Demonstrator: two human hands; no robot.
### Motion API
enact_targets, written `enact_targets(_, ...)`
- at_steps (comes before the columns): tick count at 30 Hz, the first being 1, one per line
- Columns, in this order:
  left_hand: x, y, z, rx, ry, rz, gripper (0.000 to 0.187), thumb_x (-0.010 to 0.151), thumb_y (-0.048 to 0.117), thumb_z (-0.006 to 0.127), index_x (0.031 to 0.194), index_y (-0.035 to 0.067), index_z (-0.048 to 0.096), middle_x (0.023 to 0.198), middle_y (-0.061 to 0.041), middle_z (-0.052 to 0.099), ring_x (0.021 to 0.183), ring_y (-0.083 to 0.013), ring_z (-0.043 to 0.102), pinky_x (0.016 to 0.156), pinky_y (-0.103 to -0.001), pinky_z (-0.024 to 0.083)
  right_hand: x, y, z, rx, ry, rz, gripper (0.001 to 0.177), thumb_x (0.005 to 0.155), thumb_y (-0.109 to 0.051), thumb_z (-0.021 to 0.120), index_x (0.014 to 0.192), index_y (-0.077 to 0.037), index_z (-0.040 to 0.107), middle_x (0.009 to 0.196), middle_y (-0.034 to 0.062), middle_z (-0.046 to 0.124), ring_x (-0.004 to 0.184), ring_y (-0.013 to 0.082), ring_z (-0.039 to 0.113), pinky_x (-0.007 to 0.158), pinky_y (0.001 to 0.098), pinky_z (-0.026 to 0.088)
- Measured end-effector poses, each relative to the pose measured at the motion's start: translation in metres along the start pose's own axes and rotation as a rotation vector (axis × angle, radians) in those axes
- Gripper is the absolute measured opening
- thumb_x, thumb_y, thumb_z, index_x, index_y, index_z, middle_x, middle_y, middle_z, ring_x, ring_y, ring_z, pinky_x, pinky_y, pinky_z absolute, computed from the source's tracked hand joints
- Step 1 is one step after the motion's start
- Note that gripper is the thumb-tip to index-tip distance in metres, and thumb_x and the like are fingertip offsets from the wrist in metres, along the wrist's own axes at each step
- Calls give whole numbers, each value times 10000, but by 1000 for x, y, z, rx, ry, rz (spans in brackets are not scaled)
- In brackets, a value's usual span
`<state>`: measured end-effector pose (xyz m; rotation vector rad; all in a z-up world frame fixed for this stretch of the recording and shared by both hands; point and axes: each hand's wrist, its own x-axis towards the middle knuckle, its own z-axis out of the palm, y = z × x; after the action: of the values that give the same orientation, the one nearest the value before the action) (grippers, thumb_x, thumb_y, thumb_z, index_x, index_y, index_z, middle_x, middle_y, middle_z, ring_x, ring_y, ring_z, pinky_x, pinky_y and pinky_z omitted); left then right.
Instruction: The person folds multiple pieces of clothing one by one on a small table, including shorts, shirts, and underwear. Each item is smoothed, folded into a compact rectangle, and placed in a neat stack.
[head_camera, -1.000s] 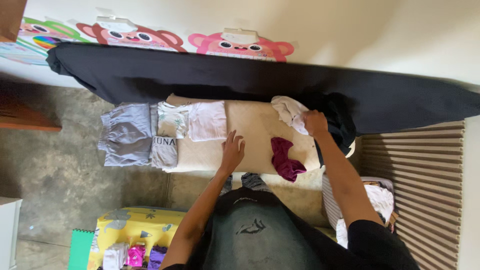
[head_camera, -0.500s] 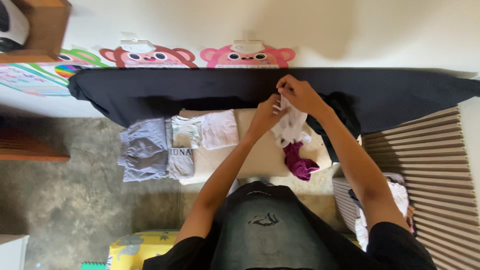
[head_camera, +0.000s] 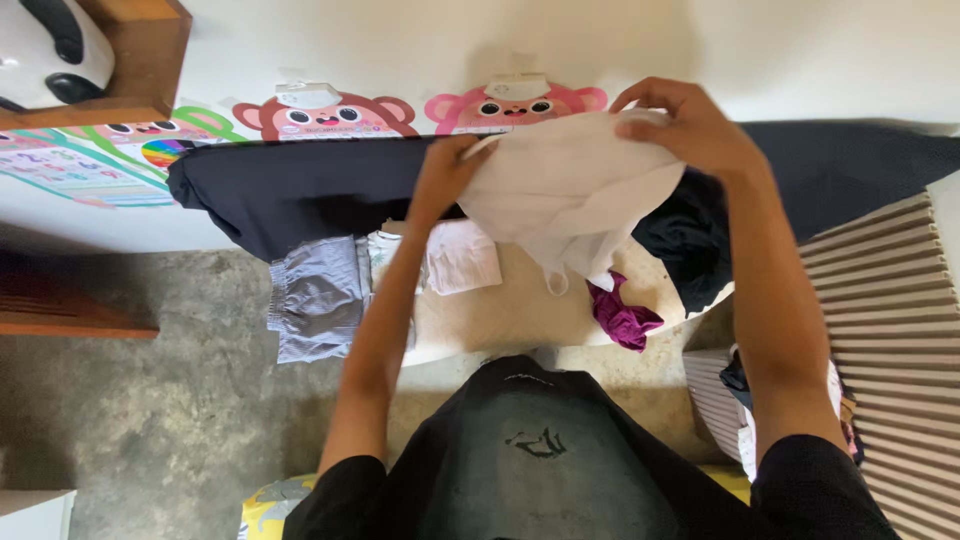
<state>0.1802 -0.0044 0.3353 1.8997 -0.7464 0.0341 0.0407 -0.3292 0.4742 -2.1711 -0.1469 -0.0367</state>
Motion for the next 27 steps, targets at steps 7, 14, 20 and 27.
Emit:
enact_targets(7, 35, 39, -86, 175, -155, 226, 284, 765, 54, 765, 1024, -41, 698, 946, -174, 670, 869, -281, 652, 770, -383, 512, -6, -18, -35, -200, 120, -10, 410, 887, -146, 816, 1280, -159, 700, 943, 31, 669, 863, 146, 617, 738, 319, 493)
enact_targets(14, 61, 26, -137, 465, -16, -90, 275, 837, -82, 607, 1055, -10, 758, 960, -228, 740, 855, -292, 740, 750, -373, 587, 12, 4, -67, -547, 179, -153, 332, 870, -92, 851, 1192, -67, 773, 1004, 129, 723, 945, 216, 670, 798, 370, 543)
enact_targets(20, 71, 33, -149, -240, -33, -411, 271, 924, 12, 640, 1161, -111, 681, 1040, -213, 748, 787, -211, 797, 675, -264, 630, 26, 27, -74, -527, 335, -61, 222, 947, -145, 801, 1115, -8, 752, 972, 155, 724, 780, 273, 666, 666, 388, 526)
enact_targets(27, 64, 42, -158, 166, 115, -198, 239, 851, 118, 858, 1017, -37, 782, 818, -126, 771, 651, -173, 718, 550, -241, 540, 29, 52, -86, -453, 351, -147, 175, 994, -77, 788, 1100, 51, 735, 1016, 153, 735, 840, 204, 722, 668, 298, 575)
